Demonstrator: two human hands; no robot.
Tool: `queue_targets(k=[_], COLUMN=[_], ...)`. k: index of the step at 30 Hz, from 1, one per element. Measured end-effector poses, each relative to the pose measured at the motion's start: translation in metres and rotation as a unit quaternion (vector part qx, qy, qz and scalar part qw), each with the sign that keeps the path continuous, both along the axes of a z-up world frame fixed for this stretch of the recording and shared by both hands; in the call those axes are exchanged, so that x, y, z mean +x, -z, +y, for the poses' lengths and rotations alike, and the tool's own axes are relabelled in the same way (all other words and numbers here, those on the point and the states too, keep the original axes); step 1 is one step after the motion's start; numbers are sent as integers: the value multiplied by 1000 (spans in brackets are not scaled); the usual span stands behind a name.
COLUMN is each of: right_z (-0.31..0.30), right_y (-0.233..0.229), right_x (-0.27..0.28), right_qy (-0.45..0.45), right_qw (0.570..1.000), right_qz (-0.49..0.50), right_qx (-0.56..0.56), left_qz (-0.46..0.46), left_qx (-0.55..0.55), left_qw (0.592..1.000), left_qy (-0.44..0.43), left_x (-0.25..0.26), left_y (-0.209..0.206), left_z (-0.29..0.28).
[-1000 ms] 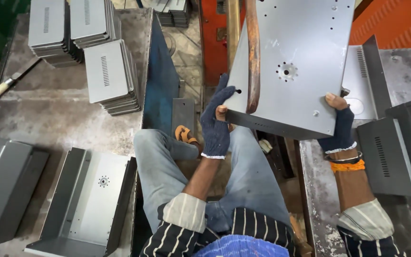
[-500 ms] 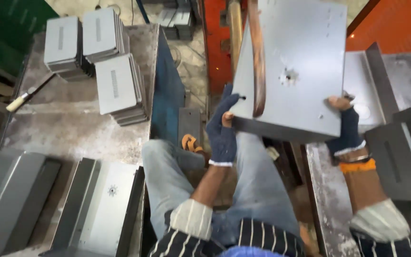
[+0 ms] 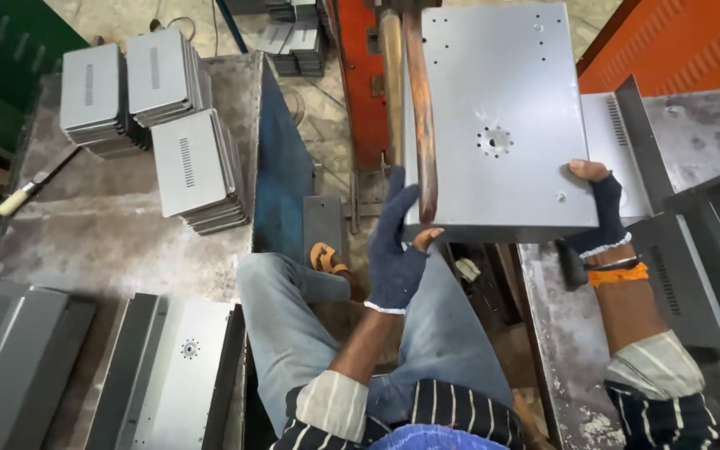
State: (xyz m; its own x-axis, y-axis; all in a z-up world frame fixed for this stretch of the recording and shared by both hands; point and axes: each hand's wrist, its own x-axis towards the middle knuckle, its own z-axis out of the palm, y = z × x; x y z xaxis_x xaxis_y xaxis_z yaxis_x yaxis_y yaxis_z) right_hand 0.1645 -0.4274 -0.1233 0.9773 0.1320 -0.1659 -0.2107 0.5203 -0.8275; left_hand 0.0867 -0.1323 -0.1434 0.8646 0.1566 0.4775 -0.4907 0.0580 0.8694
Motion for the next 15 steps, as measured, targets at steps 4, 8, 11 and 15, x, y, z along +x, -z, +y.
queue_targets(k=[4,8,11,15], right_z=[10,31,41,42], right_y=[-5,-20,10,22], right_x=[-5,-9,-10,-5], right_qy=[-8,18,60,77], right_qw=[1000,999,996,996], right_qz=[-6,-30,-54,-52], right_qx=[-3,-23,-27,3], left_qz=[-21,26,124,150], left_qx=[-9,-60,-151,-112], left_qw=[1000,998,979,979], left_qy=[11,17,50,78], left_x=[-10,4,3,4], left_y=[-7,1,16,22], left_z=[4,16,40,59])
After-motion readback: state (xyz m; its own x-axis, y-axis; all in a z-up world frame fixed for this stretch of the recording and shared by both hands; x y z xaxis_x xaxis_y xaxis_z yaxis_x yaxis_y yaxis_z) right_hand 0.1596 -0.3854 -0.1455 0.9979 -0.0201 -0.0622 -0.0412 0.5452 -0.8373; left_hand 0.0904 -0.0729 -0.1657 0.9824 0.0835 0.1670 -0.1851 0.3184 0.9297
